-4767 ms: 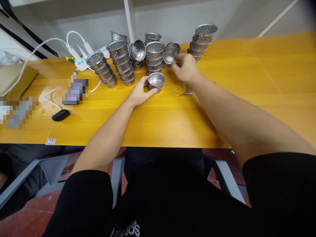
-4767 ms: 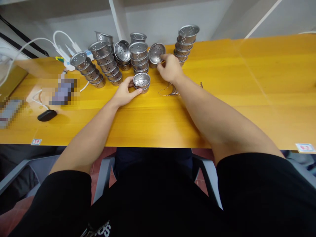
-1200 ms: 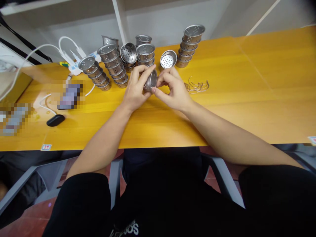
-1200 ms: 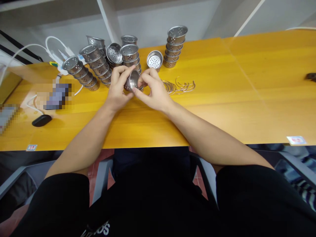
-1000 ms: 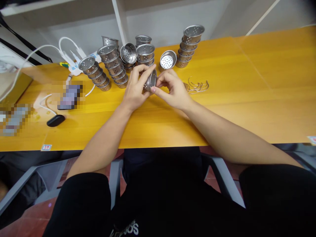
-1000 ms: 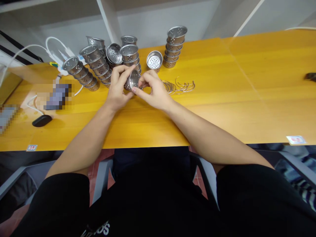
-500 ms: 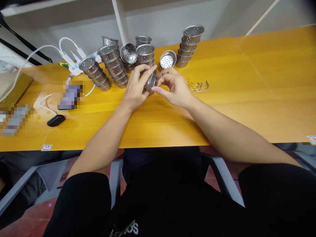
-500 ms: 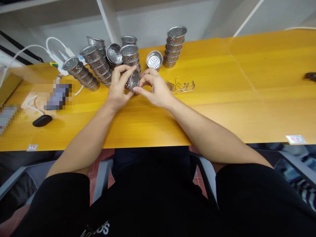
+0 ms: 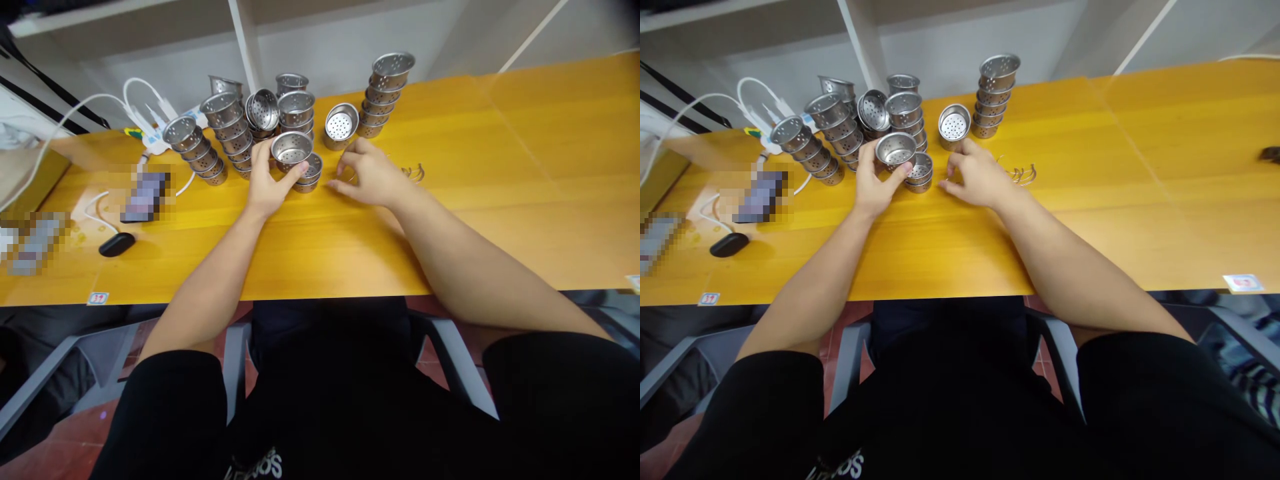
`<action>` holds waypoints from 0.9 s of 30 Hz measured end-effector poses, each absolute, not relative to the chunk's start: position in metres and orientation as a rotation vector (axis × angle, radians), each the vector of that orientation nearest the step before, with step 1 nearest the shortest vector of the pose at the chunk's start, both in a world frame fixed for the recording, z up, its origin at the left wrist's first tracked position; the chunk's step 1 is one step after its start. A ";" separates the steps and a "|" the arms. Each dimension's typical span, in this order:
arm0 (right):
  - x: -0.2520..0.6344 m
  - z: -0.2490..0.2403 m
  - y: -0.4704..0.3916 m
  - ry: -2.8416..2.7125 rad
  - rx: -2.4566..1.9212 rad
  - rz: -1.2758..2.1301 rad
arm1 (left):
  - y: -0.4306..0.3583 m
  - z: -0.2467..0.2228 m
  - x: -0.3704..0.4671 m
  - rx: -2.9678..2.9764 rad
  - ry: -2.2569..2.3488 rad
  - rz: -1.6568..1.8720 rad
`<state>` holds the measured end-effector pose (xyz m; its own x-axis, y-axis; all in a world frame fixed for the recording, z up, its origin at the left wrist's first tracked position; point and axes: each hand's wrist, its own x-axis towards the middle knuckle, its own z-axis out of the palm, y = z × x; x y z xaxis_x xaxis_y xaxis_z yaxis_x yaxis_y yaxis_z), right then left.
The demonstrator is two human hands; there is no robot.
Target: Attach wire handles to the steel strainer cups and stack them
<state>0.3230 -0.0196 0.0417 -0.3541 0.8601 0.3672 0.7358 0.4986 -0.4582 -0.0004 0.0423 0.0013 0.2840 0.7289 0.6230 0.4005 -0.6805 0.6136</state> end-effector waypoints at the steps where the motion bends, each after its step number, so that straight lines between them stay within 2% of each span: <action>1: 0.328 0.039 -0.017 -2.221 -1.363 0.268 | 0.041 0.002 0.001 2.197 1.052 1.353; 6: 0.333 0.037 -0.018 -2.276 -1.470 0.213 | 0.044 -0.004 0.014 2.132 1.035 1.269; 14: 0.297 0.040 -0.028 -2.062 -1.040 0.294 | 0.091 -0.051 0.012 2.113 0.814 1.348; 27: 0.293 0.029 -0.024 -1.971 -1.057 0.330 | 0.085 -0.051 0.010 2.086 0.856 1.308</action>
<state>0.2932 -0.0238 0.0290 -0.2785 0.7799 0.5605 0.5544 0.6071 -0.5693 0.0095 0.0849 -0.0514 0.3307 0.7446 0.5798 0.2334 -0.6598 0.7143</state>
